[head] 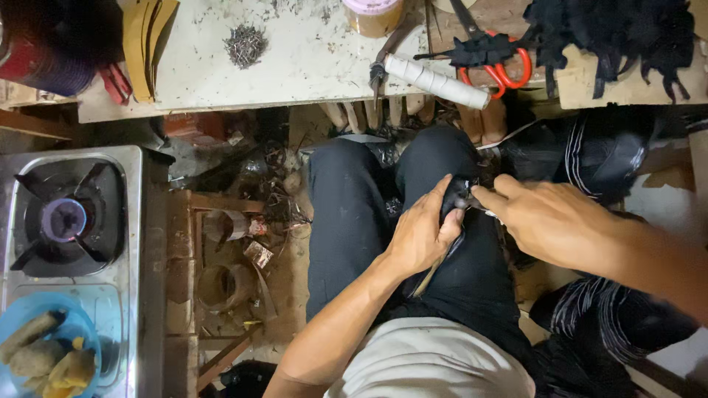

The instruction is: The person sits at a workbench and shapes a black fabric shoe upper over a wooden last, hammering the sole edge and pulling the upper material taut by hand. They use pliers to grip the material, hammer the insole area, and handle the last and shoe throughout.

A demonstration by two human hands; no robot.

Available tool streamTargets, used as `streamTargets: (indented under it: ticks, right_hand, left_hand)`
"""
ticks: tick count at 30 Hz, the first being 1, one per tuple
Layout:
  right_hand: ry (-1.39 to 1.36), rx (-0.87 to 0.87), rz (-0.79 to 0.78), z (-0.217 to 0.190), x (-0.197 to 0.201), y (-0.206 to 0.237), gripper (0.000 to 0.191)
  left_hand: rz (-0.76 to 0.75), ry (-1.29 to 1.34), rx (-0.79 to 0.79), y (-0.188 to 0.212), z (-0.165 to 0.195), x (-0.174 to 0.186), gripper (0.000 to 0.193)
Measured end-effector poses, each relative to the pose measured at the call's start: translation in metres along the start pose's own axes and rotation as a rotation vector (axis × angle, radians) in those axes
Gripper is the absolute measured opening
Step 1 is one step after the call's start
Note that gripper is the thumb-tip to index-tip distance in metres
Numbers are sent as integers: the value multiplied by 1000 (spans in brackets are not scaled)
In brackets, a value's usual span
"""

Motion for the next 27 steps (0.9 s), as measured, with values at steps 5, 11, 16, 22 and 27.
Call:
streamTargets:
  ticks: [5,11,16,22,27]
  right_hand:
    - [166,28,171,-12,-17,2,78]
    - [-248,-15,350,7,-32,5,61]
    - [-342,48,167,17,-20,-2,52]
    - [15,-113,37,7,-26,1,66]
    - [-196,-33,280,9,-24,3,67]
  left_hand:
    - [-311,401,154,-10,-26,-3,63]
    - [-47,109,5,-9,-9,0,53]
    - [-17,-8,92,-7,-5,-9,53]
    - [-186,353,-9,-15,-8,0,50]
    - [-111,120,141,-16,-12,-5,47]
Point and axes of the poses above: each hand's wrist, its own y-axis away from the middle knuckle, its own x-axis out of the back of the hand, z = x × y, the point moved 8 cm from there along -y, towards the middle knuckle, and after that the axes turned 5 degrees about x, right-handed, at the moved point
